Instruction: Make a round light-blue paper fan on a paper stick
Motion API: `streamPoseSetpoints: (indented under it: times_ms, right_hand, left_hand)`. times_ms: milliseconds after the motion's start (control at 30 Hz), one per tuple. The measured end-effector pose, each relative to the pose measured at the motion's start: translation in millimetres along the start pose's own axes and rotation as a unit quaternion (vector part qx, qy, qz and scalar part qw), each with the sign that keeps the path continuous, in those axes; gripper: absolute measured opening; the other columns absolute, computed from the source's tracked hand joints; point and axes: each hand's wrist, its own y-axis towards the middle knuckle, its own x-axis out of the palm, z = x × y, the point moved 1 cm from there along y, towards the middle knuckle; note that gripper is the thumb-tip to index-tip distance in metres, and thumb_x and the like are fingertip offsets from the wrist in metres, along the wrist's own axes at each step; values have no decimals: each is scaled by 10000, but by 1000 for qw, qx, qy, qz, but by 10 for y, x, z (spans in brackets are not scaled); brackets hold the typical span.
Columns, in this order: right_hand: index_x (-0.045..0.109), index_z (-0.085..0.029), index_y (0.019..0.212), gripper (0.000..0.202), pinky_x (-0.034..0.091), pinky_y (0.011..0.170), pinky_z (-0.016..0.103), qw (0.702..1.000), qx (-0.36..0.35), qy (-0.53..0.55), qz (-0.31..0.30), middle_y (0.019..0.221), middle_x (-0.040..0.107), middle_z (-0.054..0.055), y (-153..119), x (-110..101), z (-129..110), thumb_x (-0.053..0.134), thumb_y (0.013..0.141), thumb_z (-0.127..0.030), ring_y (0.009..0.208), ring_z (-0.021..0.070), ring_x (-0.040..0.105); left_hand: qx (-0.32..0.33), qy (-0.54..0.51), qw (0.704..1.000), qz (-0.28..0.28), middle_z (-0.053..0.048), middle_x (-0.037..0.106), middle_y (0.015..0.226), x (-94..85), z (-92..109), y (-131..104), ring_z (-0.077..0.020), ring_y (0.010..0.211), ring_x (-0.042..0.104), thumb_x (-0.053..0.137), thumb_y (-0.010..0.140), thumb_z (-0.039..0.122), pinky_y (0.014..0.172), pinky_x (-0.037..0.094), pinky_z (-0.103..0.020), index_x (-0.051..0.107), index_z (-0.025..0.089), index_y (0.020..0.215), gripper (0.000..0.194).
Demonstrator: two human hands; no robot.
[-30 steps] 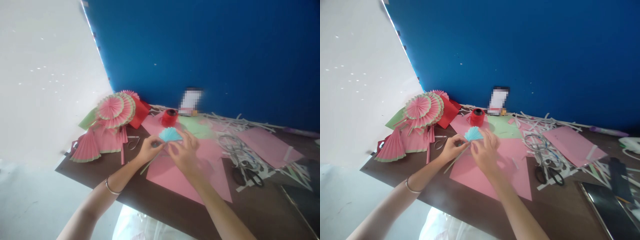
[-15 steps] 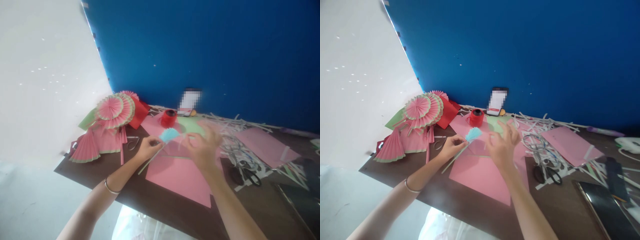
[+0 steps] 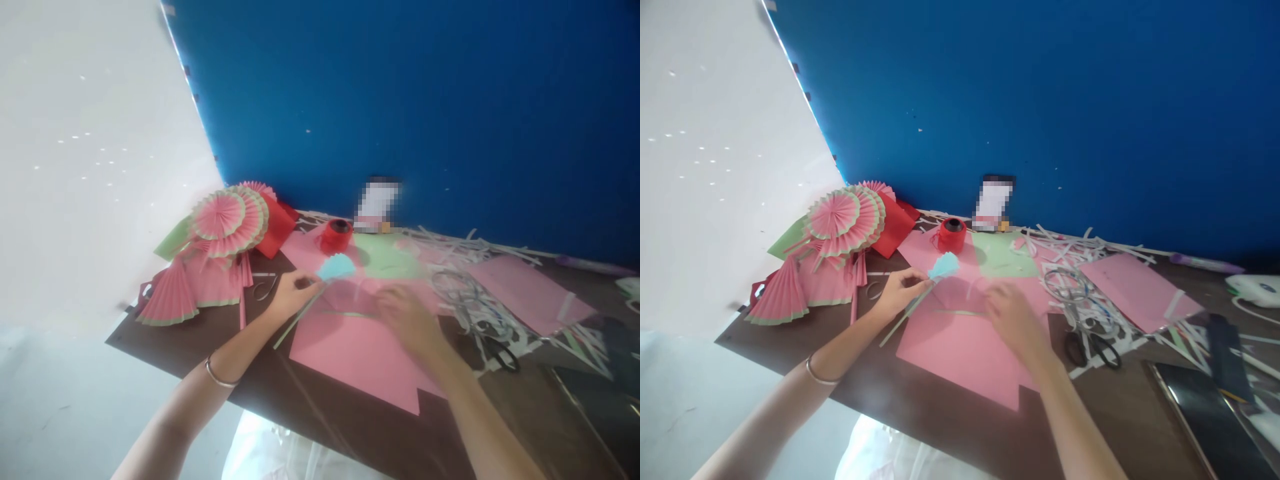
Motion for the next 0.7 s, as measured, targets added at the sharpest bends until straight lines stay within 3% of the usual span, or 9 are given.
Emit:
streamPoseSetpoints:
  times_ms: [33,100,233,367,500,600,700]
  right_hand:
    - [654,-229,824,190,451,746,321,997,-40,35,-64,860,636,30,5,88,-156,469,867,-219,842,173,559]
    - [649,-233,862,203,445,777,337,986,-78,71,-125,855,635,34,25,240,-385,449,882,-208,870,184,547]
    - [607,-177,755,184,454,719,354,982,23,82,-166,811,602,66,66,359,-496,514,856,-299,800,201,547]
    - [560,-186,727,207,455,681,326,973,45,117,-193,809,608,58,52,209,-518,502,863,-331,768,190,562]
    - [594,-219,897,178,456,657,273,985,54,115,-120,805,648,17,6,19,-581,417,902,-226,733,153,597]
    - [620,-234,1009,263,446,742,289,999,-15,32,-6,883,664,34,-4,-84,-629,400,894,-147,823,168,597]
    - [638,-191,1020,267,434,738,296,995,-68,-48,46,865,647,75,18,-154,-687,434,867,-114,824,185,570]
  left_hand:
    - [1,0,1000,2,-17,642,643,-6,0,2,-98,565,528,719,632,326,562,419,-222,675,133,687,205]
    - [2,-2,1000,10,-16,646,655,-19,-3,7,-97,568,529,719,632,326,559,419,-220,677,135,696,206]
    - [12,7,1000,17,-14,644,654,-43,-6,17,-99,574,532,707,643,351,559,419,-220,675,137,689,221]
    - [56,55,997,15,-17,647,680,-34,14,9,-101,595,533,687,665,330,582,422,-225,672,141,685,190]
    - [103,103,989,15,-16,630,678,-9,29,-6,-96,593,506,674,678,268,587,423,-223,662,151,655,120]
    - [143,127,981,-2,-18,625,699,-3,32,-24,-95,604,504,652,705,236,586,420,-219,665,159,675,83]
    - [182,156,970,-27,-22,623,728,0,40,-54,-103,651,534,623,731,208,605,425,-218,669,168,716,63]
